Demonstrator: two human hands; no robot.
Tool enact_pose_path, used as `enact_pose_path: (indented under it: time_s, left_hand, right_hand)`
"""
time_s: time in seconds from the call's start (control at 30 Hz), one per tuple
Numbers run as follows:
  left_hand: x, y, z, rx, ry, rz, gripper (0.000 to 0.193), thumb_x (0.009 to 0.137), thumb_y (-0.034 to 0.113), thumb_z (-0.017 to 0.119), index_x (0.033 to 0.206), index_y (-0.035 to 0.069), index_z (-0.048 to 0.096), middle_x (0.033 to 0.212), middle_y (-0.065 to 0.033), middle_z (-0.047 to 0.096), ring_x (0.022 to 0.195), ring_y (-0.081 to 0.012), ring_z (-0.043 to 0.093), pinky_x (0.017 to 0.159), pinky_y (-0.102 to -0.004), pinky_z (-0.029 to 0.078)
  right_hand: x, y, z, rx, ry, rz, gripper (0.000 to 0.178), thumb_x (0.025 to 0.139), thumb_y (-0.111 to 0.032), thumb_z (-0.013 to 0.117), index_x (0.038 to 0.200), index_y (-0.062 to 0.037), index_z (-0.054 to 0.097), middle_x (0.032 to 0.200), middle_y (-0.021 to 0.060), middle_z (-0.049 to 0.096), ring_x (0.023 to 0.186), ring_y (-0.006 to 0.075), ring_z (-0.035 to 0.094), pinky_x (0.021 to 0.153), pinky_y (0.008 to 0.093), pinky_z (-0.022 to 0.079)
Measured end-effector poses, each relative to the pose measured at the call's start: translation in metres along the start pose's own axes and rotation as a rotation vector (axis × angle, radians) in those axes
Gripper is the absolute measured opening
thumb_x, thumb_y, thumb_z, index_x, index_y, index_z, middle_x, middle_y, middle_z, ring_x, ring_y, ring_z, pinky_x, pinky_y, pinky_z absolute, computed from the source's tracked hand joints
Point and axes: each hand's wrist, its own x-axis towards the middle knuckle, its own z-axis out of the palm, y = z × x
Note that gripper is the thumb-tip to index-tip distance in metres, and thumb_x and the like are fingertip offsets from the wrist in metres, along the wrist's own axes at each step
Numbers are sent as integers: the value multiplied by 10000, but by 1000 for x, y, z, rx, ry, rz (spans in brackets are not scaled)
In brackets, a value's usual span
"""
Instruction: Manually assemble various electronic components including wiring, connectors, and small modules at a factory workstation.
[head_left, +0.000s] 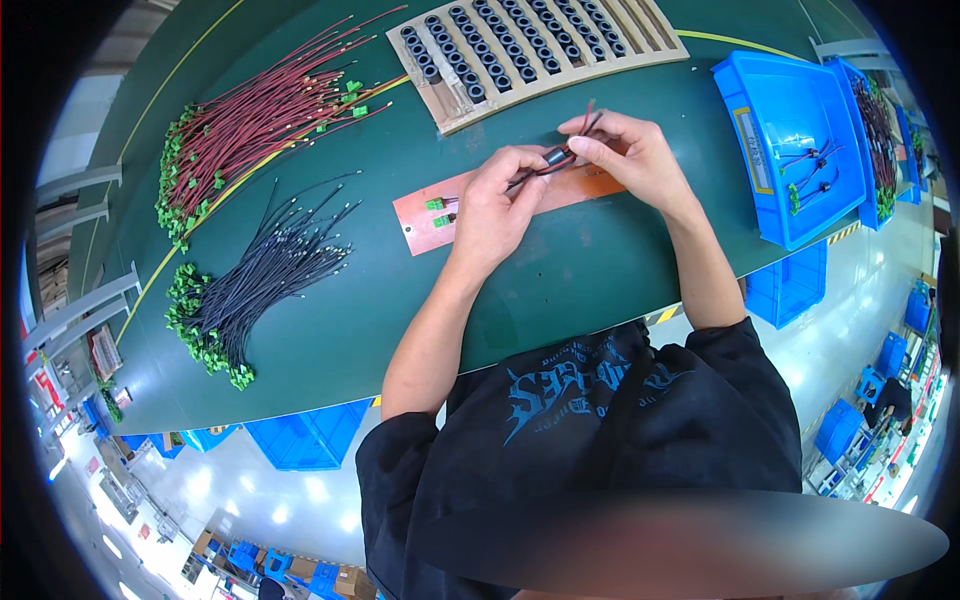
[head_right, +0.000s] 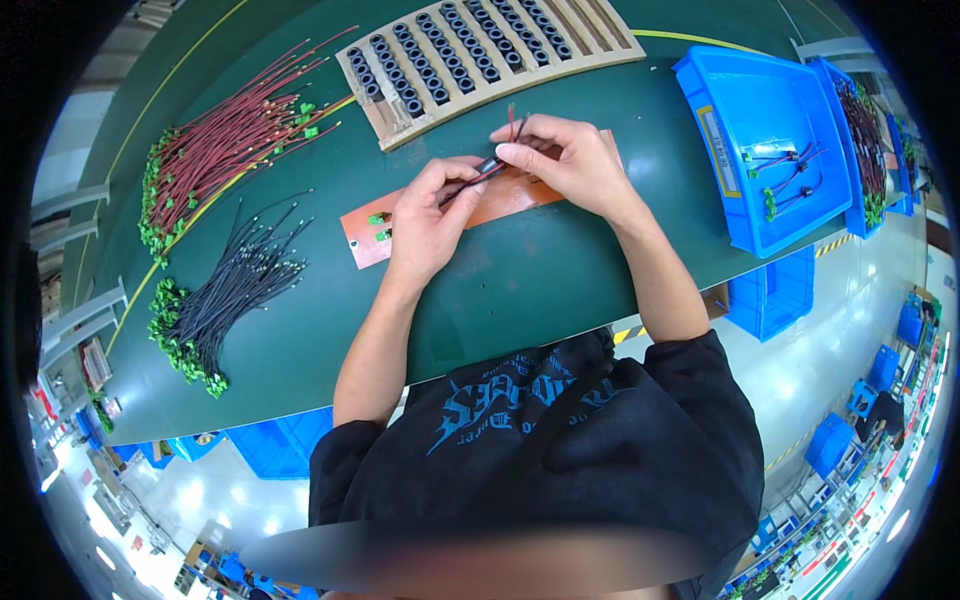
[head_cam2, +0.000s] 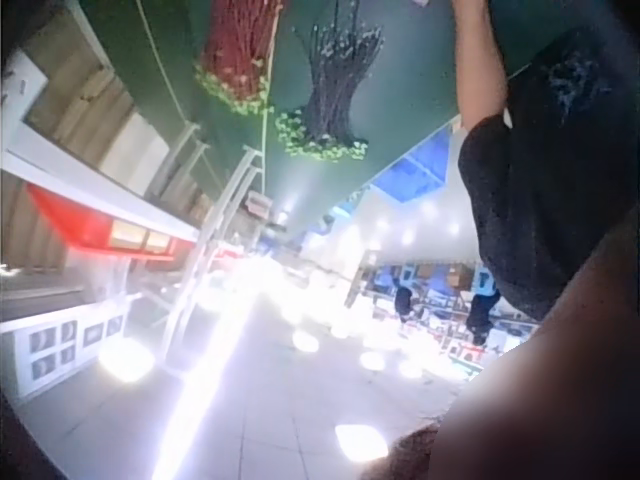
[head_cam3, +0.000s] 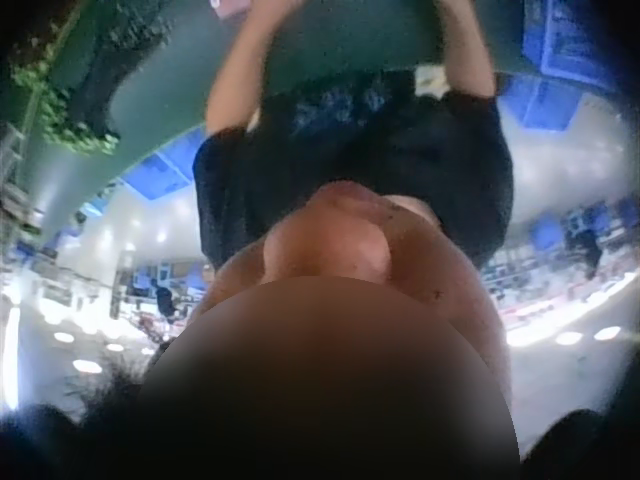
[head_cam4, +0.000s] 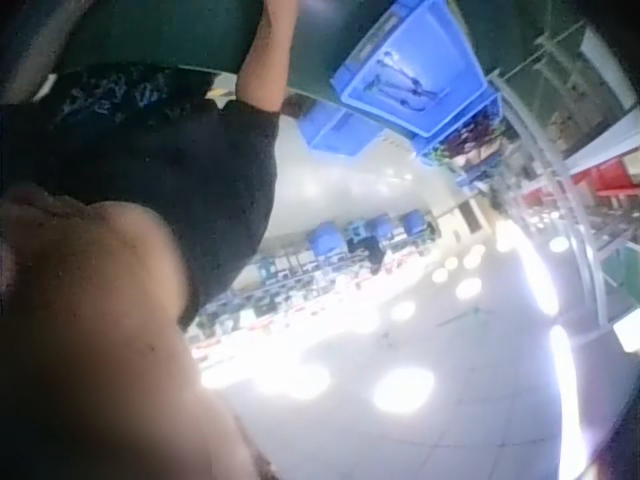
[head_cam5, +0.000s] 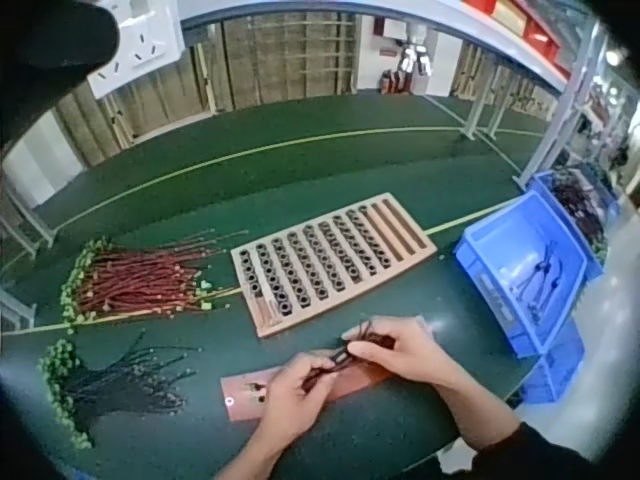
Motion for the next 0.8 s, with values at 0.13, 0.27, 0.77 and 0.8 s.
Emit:
enact_pose_path:
  time_s: [0.13, 0.27, 0.77, 0.8]
  left_hand:
    - [1, -3, -2, 139, -33, 141, 197, 836, -64, 680, 1008, -9, 601, 1073, -130, 680, 917, -213, 694, 810, -319, 581]
    - [-2, -4, 1, 141, 8, 60, 239, 805, -83, 682, 1015, 3, 607, 1115, -141, 666, 919, -230, 693, 817, -326, 581]
    - [-4, 31, 2, 724, -64, 382, 434, 769, 46, 774, 1183, 47, 641, 1077, -123, 665, 1005, -319, 621, 887, -410, 502]
    - [-1, 24, 4, 731, -59, 381, 434, 769, 46, 774, 1183, 47, 641, 1077, -123, 665, 1005, -319, 621, 887, -410, 502]
  right_hand:
    - [1, 6, 5, -39, 14, -125, 171, 960, -135, 678, 1016, 7, 754, 918, 61, 727, 784, 95, 660, 702, 255, 546]
    - [-6, 2, 8, -108, 100, -86, 205, 941, -199, 697, 948, -5, 762, 839, 88, 728, 716, 151, 669, 672, 279, 521]
    - [-17, 17, 17, -52, 164, -210, 154, 932, -106, 693, 943, 41, 735, 952, 123, 732, 977, 215, 682, 830, 321, 541]
    - [-16, 20, 17, -42, 165, -250, 175, 928, -121, 701, 915, 51, 728, 918, 135, 726, 1007, 224, 674, 841, 332, 539]
